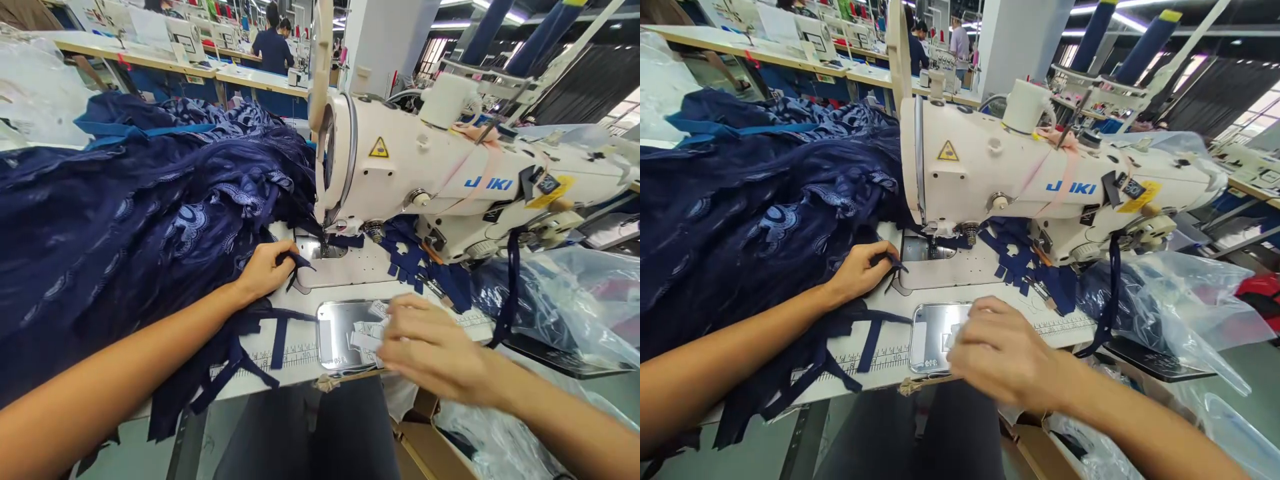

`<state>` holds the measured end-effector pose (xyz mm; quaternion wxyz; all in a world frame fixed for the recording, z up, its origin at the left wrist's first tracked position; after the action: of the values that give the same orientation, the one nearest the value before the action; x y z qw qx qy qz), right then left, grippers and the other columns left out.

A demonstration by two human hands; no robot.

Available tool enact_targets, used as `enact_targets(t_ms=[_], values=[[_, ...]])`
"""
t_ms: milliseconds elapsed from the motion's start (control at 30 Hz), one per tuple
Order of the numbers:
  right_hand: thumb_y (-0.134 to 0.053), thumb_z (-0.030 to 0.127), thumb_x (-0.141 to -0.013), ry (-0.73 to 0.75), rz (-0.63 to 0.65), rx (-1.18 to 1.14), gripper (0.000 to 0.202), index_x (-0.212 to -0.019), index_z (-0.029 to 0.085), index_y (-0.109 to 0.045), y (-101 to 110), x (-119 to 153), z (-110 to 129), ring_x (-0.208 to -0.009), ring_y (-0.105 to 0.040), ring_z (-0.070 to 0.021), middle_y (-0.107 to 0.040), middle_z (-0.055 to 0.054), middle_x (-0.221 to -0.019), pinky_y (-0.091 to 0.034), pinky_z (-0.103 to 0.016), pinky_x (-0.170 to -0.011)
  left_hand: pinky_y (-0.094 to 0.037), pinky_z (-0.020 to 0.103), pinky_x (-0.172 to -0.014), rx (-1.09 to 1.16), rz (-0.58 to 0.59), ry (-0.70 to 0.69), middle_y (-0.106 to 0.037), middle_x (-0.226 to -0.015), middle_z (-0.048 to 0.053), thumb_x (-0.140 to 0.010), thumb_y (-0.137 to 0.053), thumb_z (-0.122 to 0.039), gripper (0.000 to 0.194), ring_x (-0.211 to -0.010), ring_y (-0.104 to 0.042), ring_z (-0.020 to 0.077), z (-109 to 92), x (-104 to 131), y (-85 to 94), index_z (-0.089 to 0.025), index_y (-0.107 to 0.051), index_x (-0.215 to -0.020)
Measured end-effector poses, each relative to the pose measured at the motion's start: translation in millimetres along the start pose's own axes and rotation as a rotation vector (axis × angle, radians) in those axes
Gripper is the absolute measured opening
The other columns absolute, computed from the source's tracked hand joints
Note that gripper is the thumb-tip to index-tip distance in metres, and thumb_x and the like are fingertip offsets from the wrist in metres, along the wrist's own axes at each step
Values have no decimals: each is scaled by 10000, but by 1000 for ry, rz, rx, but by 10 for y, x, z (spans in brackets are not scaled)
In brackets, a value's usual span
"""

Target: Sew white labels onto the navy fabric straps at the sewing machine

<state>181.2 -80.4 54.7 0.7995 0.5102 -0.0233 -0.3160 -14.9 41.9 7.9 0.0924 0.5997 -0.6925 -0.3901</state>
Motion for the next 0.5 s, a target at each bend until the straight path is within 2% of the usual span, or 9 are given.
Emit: enact_targets(t_ms=[100, 200, 300, 400, 500], values=[[-356, 154, -880, 220, 176, 166, 215, -846, 177, -567, -333, -304, -24, -633, -431, -129, -544, -44, -751, -328, -292, -638, -318, 194, -512, 43, 54, -19, -439, -517, -44, -632, -415, -202, 129, -511, -405, 84, 33, -37, -5, -140, -526, -612], [-335, 124, -872, 420, 257, 354, 231, -830, 156, -560, -573, -461, -19, -602, -408, -126, -534, -38, -732, -302, -295, -587, -301, 196, -502, 44, 70, -15, -396, -502, -51, -670, -446, -244, 149, -499, -374, 77, 19, -33, -35, -146, -489, -567], [-339, 118, -859, 670, 285, 482, 269, -692, 163, -545, -709, -484, 79, -619, -423, -134, -515, -32, -685, -292, -300, -566, -311, 204, -522, -5, 3, -29, -407, -521, -47, -730, -467, -306, 228, -516, -385, 81, -36, 14, 8, -151, -475, -564], [-364, 148, -846, 911, 276, 493, 299, -584, 176, -506, -770, -434, 187, -601, -426, -133, -492, -29, -628, -300, -293, -546, -348, 217, -569, -54, -37, -77, -501, -587, -24, -767, -465, -281, 196, -571, -456, 101, -182, 75, 52, -148, -523, -635], [-394, 167, -833, 1004, 214, 484, 274, -584, 178, -507, -784, -423, 218, -579, -424, -132, -462, -23, -596, -308, -287, -539, -374, 256, -655, -172, -4, -182, -606, -707, 10, -778, -465, -193, 120, -675, -530, 136, -464, 142, 26, -156, -579, -773]])
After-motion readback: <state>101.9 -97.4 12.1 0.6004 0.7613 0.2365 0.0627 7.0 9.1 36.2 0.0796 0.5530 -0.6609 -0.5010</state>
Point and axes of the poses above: each hand's wrist, its own x-axis away from the middle knuckle, its own y-axis out of the back of the hand, z = x × y, the point moved 7 cm from there along -x, towards the middle knuckle
